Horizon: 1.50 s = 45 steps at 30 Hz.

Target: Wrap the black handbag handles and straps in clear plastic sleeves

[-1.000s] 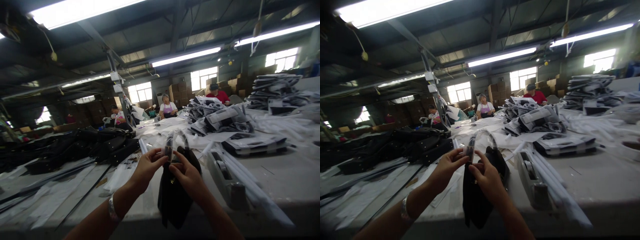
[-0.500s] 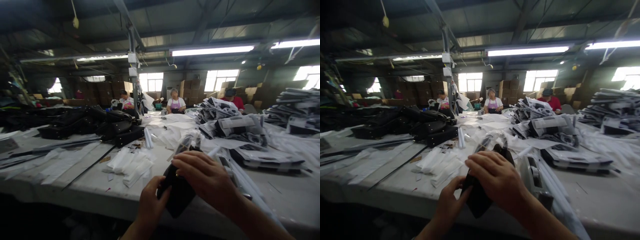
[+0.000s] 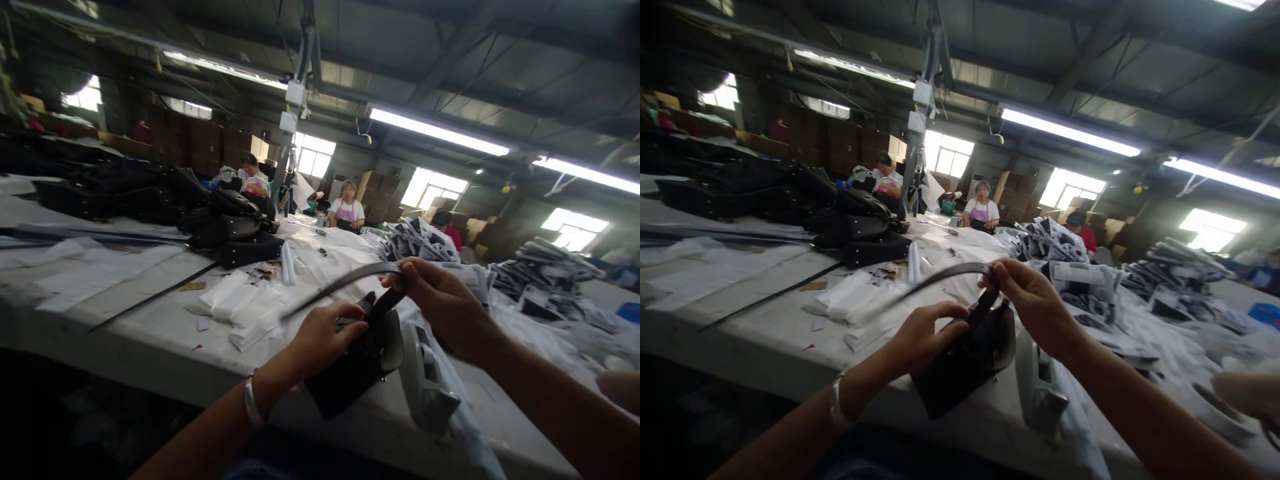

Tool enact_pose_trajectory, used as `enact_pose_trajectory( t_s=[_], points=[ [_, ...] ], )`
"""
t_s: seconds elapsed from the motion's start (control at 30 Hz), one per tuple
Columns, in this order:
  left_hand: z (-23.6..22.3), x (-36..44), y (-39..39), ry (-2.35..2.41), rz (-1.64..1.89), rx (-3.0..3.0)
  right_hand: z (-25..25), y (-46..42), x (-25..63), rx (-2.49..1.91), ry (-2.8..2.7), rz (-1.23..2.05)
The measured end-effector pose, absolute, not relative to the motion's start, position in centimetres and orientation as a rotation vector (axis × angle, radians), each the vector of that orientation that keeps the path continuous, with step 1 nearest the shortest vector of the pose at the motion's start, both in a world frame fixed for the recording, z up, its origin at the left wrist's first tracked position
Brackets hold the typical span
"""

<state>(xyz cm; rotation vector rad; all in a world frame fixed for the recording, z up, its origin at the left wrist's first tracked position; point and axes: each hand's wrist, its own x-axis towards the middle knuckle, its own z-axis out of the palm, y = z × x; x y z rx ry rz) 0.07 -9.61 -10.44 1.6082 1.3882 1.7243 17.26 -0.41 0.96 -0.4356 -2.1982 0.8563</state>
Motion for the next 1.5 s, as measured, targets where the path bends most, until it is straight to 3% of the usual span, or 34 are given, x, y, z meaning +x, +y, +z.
enact_pose_trajectory(
  t_s=[0.17,0.3,0.8,1.17,1.5],
  points=[
    [-10.4,1.8,-6.5,1.224,1.604,1.615,-0.4,-0.1,16.1,-0.489,-1.772,1.39],
    [-11.3,2.5,-6.3,1.128,1.643,1.483,-0.5,-0.3,15.7,-0.4,-1.645,1.537],
    [-10.9,2.7,-6.5,0.882,1.553,1.067,-0.1,0.8,16.7,-0.437,-1.646,1.56],
    [-11.0,2.7,-6.1,0.852,1.459,1.162,1.3,5.5,15.1,-0.302,-1.313,1.679],
    [-12.1,1.2,-7.0,1.029,1.439,1.465,1.9,5.0,15.7,-0.282,-1.38,1.707]
  ],
)
